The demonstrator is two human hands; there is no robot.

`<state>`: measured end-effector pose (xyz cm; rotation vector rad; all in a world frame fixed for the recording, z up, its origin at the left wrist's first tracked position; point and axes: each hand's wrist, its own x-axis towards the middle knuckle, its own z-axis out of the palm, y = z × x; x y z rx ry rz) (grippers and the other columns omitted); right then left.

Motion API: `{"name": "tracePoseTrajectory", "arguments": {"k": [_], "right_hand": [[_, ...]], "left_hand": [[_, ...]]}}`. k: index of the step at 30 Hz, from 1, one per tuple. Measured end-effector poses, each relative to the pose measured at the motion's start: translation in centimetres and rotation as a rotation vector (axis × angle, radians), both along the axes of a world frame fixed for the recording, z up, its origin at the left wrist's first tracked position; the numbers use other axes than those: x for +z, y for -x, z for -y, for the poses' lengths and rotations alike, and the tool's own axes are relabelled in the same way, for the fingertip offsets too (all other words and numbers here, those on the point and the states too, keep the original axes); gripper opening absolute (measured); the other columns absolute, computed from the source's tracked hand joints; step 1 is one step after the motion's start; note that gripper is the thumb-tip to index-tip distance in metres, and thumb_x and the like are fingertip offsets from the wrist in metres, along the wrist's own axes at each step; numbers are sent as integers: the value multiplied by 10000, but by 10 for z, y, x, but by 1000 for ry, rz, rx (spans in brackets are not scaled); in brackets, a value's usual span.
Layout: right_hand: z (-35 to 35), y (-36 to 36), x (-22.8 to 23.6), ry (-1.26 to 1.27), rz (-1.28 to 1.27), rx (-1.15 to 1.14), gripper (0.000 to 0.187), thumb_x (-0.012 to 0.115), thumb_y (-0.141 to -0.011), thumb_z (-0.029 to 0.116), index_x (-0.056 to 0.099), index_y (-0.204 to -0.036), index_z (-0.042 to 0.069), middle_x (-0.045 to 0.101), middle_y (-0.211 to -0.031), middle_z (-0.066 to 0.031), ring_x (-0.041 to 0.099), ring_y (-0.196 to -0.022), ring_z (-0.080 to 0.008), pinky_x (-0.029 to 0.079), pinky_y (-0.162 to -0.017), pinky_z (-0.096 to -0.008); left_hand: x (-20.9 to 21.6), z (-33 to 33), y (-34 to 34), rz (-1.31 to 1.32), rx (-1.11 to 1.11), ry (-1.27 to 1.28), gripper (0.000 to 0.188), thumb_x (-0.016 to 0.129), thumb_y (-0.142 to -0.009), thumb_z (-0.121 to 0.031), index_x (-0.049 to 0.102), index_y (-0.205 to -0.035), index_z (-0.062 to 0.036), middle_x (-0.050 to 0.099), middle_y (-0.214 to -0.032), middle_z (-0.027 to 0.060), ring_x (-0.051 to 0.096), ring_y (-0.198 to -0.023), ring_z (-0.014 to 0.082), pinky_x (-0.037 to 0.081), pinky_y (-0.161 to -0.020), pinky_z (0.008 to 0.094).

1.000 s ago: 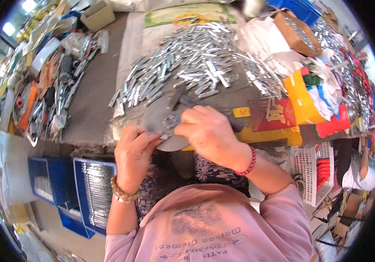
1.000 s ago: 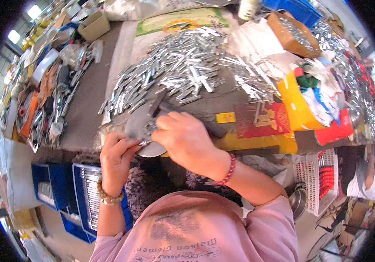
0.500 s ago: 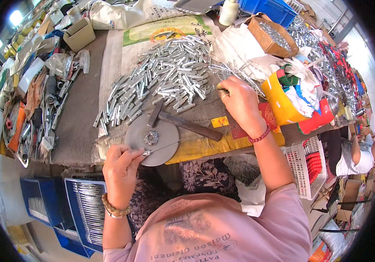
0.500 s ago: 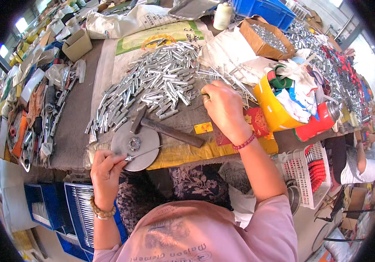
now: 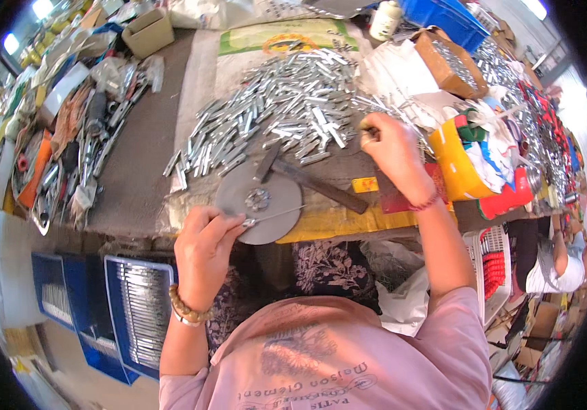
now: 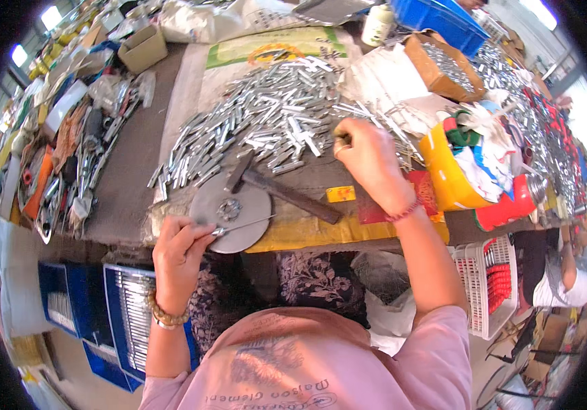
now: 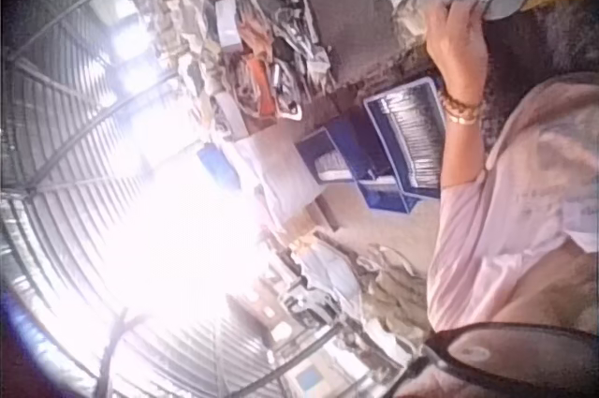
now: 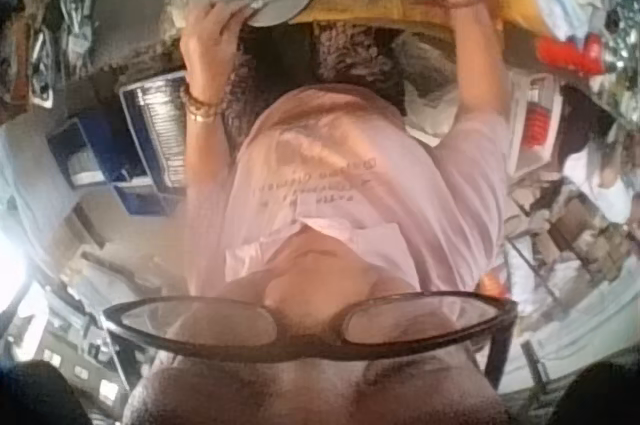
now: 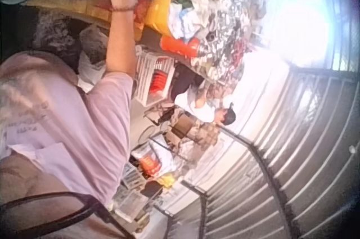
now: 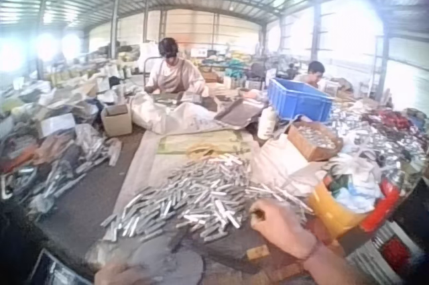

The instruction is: The person is assembling or inspecting small metal parts at a workbench using a hammer and a circular metal plate.

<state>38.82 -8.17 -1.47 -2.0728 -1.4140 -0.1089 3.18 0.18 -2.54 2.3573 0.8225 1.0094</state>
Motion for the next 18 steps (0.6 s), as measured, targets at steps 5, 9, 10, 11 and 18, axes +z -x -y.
{"name": "tracePoseTrajectory", "arguments": {"k": [5,9,10,11,18], "right_hand": [[15,103,42,-59,-524,292,152,756,-865,-33,725,-1010,-1,711,-897,-142,713,-770,-288,573,-735,-392],[5,147,16,-226,-329,540,182,758,-841,-43,709,-997,38,684,-1079,-142,675,-1064,-344,533,-916,-421],[3,154,13,-234,-239,528,178,768,-835,-20,710,-993,39,685,-1097,-135,667,-1085,-342,510,-945,-438],[1,159,10,-243,-148,514,177,778,-829,3,710,-988,40,686,-1115,-129,659,-1106,-339,488,-973,-455],[-5,167,-6,-205,-137,522,153,771,-831,28,702,-967,39,686,-1129,-104,649,-1111,-328,462,-981,-462]], "left_hand": [[-2,0,1,-22,8,-63,208,860,-811,-53,790,-1000,-103,653,-896,73,666,-811,298,547,-704,396],[-1,0,1,-42,-7,-46,189,848,-820,-71,781,-994,-103,654,-909,70,667,-836,302,548,-708,410],[-3,1,2,-50,1,-46,175,845,-818,-74,773,-976,-96,653,-917,72,664,-841,308,548,-710,416],[-4,0,2,-52,12,-46,175,845,-818,-74,773,-976,-96,653,-917,72,664,-841,308,548,-710,416],[-5,0,3,-8,-5,-58,179,856,-801,-68,762,-951,-90,645,-909,74,664,-818,315,542,-689,423]]}}
